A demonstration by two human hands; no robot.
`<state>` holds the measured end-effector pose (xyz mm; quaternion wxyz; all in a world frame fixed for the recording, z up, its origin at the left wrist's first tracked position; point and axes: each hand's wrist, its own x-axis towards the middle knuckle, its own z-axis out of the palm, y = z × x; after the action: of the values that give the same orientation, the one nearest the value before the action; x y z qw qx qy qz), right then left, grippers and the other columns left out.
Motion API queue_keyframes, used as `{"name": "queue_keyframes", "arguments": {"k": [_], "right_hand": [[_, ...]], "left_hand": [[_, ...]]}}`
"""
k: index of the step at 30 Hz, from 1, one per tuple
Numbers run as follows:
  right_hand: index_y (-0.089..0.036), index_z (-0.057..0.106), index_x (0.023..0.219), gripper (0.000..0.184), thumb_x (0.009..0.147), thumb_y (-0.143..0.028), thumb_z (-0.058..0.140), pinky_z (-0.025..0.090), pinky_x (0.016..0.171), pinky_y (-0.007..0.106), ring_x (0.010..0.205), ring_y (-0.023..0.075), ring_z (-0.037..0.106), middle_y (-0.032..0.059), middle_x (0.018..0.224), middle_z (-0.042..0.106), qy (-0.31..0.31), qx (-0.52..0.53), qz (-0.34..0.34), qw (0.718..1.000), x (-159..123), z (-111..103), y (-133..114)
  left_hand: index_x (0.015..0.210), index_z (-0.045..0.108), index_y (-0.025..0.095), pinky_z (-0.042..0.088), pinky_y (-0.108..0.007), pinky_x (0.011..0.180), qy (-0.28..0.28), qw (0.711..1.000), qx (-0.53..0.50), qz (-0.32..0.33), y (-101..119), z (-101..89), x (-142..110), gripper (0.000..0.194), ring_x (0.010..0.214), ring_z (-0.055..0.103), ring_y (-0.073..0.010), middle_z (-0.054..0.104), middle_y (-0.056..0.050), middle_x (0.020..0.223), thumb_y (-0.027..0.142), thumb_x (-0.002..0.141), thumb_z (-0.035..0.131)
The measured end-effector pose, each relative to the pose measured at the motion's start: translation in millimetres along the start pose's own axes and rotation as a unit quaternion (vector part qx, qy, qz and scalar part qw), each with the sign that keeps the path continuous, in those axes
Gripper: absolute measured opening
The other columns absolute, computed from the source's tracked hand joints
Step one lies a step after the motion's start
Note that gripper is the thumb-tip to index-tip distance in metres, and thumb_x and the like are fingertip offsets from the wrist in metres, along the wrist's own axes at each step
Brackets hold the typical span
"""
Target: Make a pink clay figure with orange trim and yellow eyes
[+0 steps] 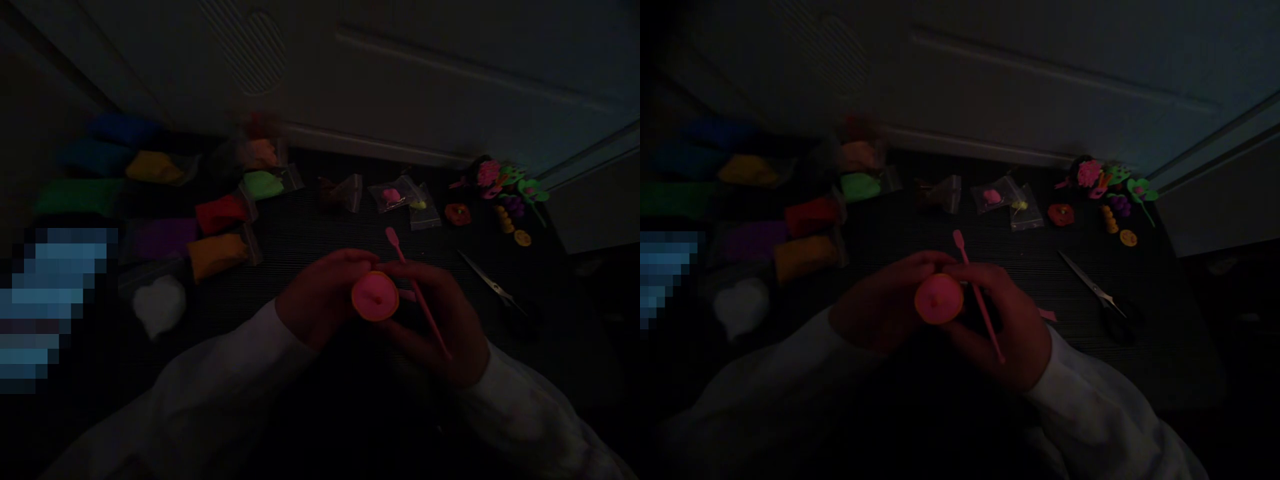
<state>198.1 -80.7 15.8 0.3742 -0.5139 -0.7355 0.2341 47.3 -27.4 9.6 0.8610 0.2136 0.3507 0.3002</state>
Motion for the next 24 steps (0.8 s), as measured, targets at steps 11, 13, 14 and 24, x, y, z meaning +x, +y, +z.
{"name": "queue_keyframes", "arguments": {"k": [11, 13, 14, 24], "right_hand": [[-0.022, 0.043, 0.110, 0.051, 0.064, -0.023, 0.065, 0.049, 0.076, 0.024, 0.099, 0.0153, 0.051, 0.0032, 0.108, 0.053, 0.013, 0.007, 0.042, 0.999, 0, 1, 2], [-0.024, 0.042, 0.109, 0.050, 0.064, -0.023, 0.065, 0.051, 0.072, 0.025, 0.100, 0.0166, 0.051, 0.0037, 0.109, 0.051, 0.022, 0.042, 0.079, 0.996, 0, 2, 4], [-0.025, 0.042, 0.109, 0.050, 0.065, -0.024, 0.065, 0.052, 0.070, 0.026, 0.100, 0.0173, 0.051, 0.0039, 0.110, 0.050, 0.026, 0.061, 0.099, 0.993, 0, 3, 5], [-0.024, 0.042, 0.105, 0.046, 0.065, -0.027, 0.064, 0.043, 0.086, 0.042, 0.099, 0.0205, 0.051, 0.0045, 0.106, 0.051, 0.111, 0.055, 0.135, 0.983, 13, 1, 29]], "left_hand": [[0.085, 0.056, 0.017, 0.043, -0.025, 0.065, 0.023, 0.997, 0.068, 0.040, 1, 0.2, 1, 0.021, 0.076, 0.055, -0.0140, 0.058, -0.001, 0.082, 0.026, 0.066, 0.059], [0.089, 0.055, 0.018, 0.043, -0.025, 0.072, 0.043, 0.985, 0.136, 0.101, 3, -0.8, 0, 0.027, 0.084, 0.054, -0.0143, 0.058, -0.001, 0.089, 0.024, 0.064, 0.063], [0.091, 0.055, 0.019, 0.042, -0.025, 0.076, 0.055, 0.974, 0.171, 0.139, 4, -1.9, 0, 0.031, 0.090, 0.053, -0.0150, 0.057, -0.001, 0.093, 0.023, 0.063, 0.064], [0.097, 0.052, 0.020, 0.041, -0.032, 0.084, 0.139, 0.897, 0.305, 0.290, 13, -19.7, 11, 0.033, 0.095, 0.051, -0.0172, 0.056, -0.003, 0.097, 0.027, 0.065, 0.061]]}}
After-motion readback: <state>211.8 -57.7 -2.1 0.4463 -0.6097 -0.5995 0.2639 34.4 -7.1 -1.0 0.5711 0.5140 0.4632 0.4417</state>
